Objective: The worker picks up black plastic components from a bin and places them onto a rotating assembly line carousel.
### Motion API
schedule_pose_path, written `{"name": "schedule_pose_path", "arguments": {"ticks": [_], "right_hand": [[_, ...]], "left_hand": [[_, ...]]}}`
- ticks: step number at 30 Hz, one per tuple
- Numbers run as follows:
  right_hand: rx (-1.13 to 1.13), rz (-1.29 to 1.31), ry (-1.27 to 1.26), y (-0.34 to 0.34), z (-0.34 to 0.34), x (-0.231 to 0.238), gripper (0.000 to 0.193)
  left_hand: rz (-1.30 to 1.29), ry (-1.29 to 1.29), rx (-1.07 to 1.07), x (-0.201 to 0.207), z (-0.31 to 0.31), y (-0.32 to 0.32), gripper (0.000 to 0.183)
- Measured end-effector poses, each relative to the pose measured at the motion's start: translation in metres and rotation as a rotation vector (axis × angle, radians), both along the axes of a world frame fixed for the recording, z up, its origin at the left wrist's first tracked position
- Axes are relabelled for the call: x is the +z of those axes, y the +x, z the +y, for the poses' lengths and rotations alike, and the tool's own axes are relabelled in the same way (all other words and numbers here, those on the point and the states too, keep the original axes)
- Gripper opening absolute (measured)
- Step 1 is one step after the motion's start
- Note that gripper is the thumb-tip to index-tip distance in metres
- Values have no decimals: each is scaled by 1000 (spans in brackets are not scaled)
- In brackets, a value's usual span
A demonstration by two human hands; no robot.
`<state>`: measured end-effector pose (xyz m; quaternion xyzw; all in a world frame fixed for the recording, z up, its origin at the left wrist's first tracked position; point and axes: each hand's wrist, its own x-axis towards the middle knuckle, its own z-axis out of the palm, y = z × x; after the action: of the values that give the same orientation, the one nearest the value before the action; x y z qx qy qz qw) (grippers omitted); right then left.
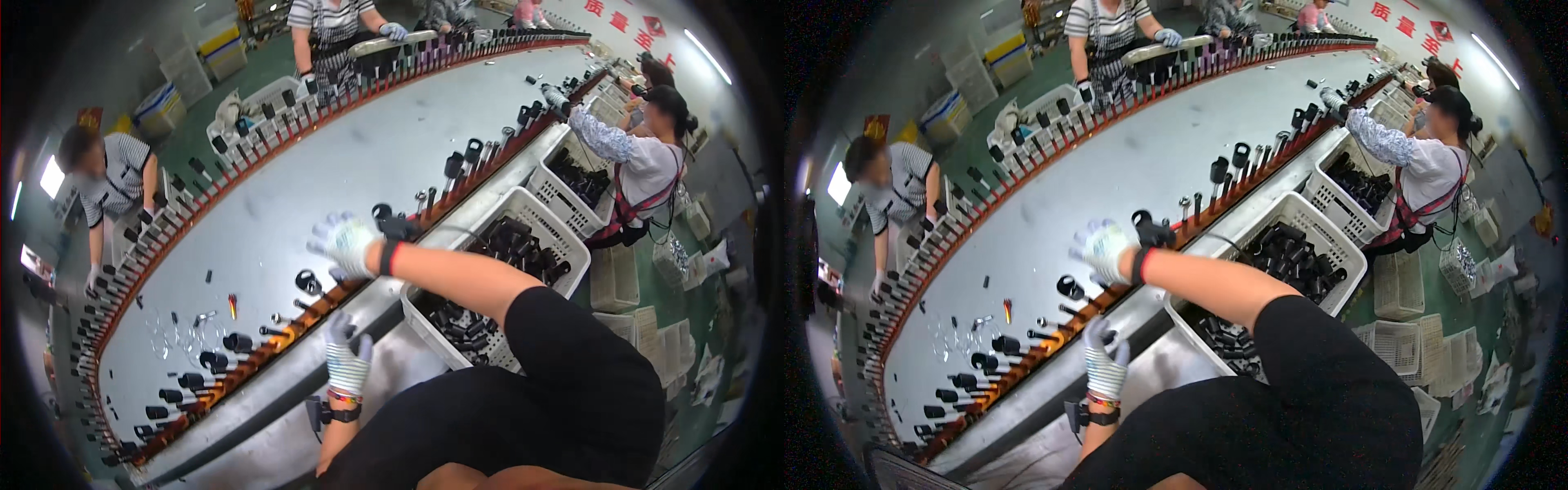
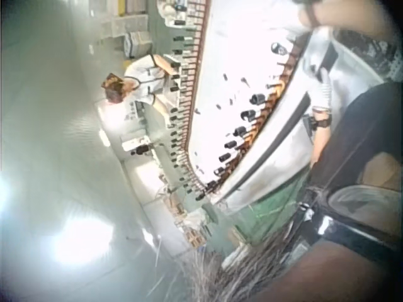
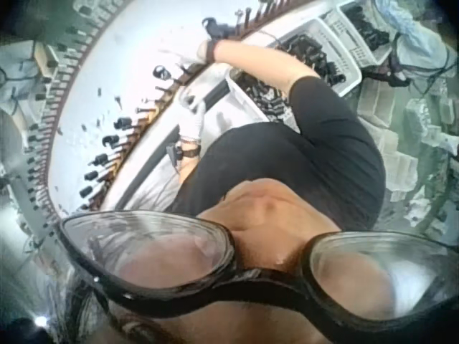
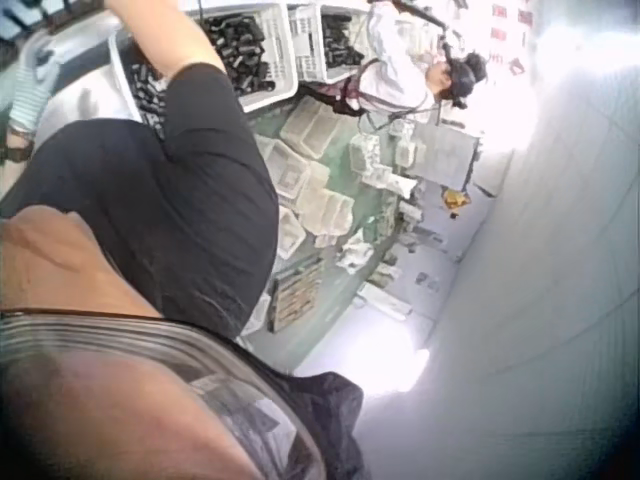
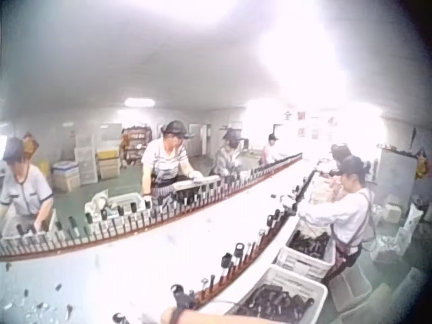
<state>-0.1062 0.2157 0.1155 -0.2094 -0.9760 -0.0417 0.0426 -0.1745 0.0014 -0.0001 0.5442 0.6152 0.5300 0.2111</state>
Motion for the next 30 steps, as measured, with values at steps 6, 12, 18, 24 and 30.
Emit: {"name": "schedule_pose_path", "arguments": {"ticks": [6, 12, 18, 24, 30], "right_hand": [[-229, 609, -511, 168, -62, -92, 22], [-1061, -411, -508, 334, -27, -181, 79], [-774, -867, -532, 395, 3, -301, 82], [-366, -1212, -364, 384, -44, -331, 73], [-300, -1238, -571, 380, -54, -315, 75]], "left_hand": [[159, -56, -102, 6, -10, 21, 34], [3, -333, -36, 13, -12, 78, 26], [68, -306, -349, 46, 17, 148, 25], [119, -320, -375, 49, -1, 178, 27], [95, -394, -360, 52, -28, 192, 29]]}}
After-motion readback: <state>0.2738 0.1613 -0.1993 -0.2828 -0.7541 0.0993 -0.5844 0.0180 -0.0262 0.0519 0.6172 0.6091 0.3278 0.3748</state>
